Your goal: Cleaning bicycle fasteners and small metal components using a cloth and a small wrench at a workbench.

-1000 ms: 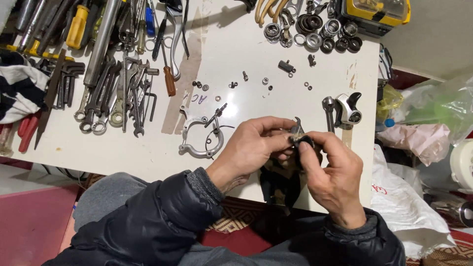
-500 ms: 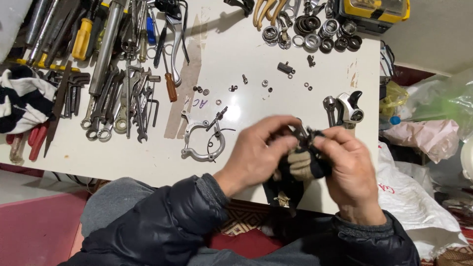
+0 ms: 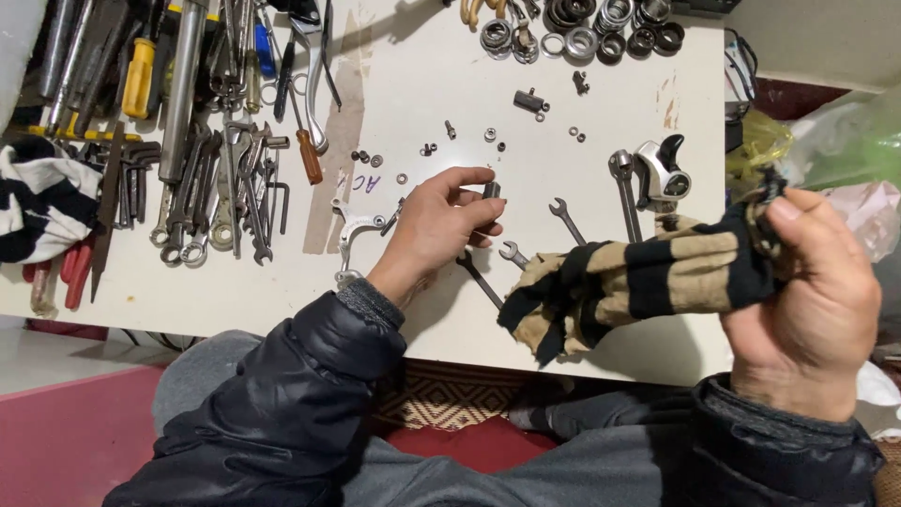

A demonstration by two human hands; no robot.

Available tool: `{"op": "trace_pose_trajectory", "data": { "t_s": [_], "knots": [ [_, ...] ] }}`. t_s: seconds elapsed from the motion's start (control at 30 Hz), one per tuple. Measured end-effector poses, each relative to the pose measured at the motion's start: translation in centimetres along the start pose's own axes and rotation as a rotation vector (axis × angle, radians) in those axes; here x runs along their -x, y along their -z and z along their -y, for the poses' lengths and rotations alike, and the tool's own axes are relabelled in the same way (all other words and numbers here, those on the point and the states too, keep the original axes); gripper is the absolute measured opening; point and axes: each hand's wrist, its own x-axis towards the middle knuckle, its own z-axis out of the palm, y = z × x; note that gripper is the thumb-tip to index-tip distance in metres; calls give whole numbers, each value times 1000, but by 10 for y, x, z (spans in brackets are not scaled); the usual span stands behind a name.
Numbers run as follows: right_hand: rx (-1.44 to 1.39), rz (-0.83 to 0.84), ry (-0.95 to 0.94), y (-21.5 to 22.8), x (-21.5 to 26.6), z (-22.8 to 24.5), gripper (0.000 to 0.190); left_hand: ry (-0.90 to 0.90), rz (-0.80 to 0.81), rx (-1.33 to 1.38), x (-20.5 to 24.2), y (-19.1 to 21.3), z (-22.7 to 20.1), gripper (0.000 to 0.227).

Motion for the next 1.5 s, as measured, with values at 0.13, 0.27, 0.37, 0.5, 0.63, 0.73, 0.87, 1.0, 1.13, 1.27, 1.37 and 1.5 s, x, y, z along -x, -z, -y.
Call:
{"op": "trace_pose_trajectory", "data": {
  "t_s": [0.13,0.27,0.37,0.5,0.63,0.73,0.87,1.0,1.13,1.27,1.37,1.5],
  "knots": [
    [-38,-4,-6,3,3,9,4,-112,-88,-554,-13,2,15,46],
    [-193,-38,47,8,2,13,3,-398,-54,-788,-32,-1,40,44],
    [-198,-65,90,12,-1,12,4,-528,-42,-897,-43,-8,52,44],
    [-158,-182,37,-4,4,21,7,-627,-33,-1060,-63,-19,63,28],
    [-130,-209,39,0,0,15,5,-700,-28,-1102,-89,-29,78,27],
    [-99,-194,19,1,1,15,5,-847,-42,-1140,-106,-36,87,21],
    [-117,-123,19,2,-1,15,3,-900,-81,-1301,-125,-46,93,21],
    [-115,-114,-16,-1,-1,14,5,-889,-96,-1437,-133,-50,98,20],
    [-103,-106,-13,1,-1,13,7,-887,-96,-1432,-129,-49,93,20],
    [-106,-85,-15,1,0,13,8,-849,-50,-1409,-118,-48,80,21],
    [-97,-84,-8,1,0,13,8,-740,-5,-1285,-109,-50,56,14],
    [-133,-100,-10,1,-1,14,6,-738,-113,-1052,-130,-46,35,18]
  ]
}}
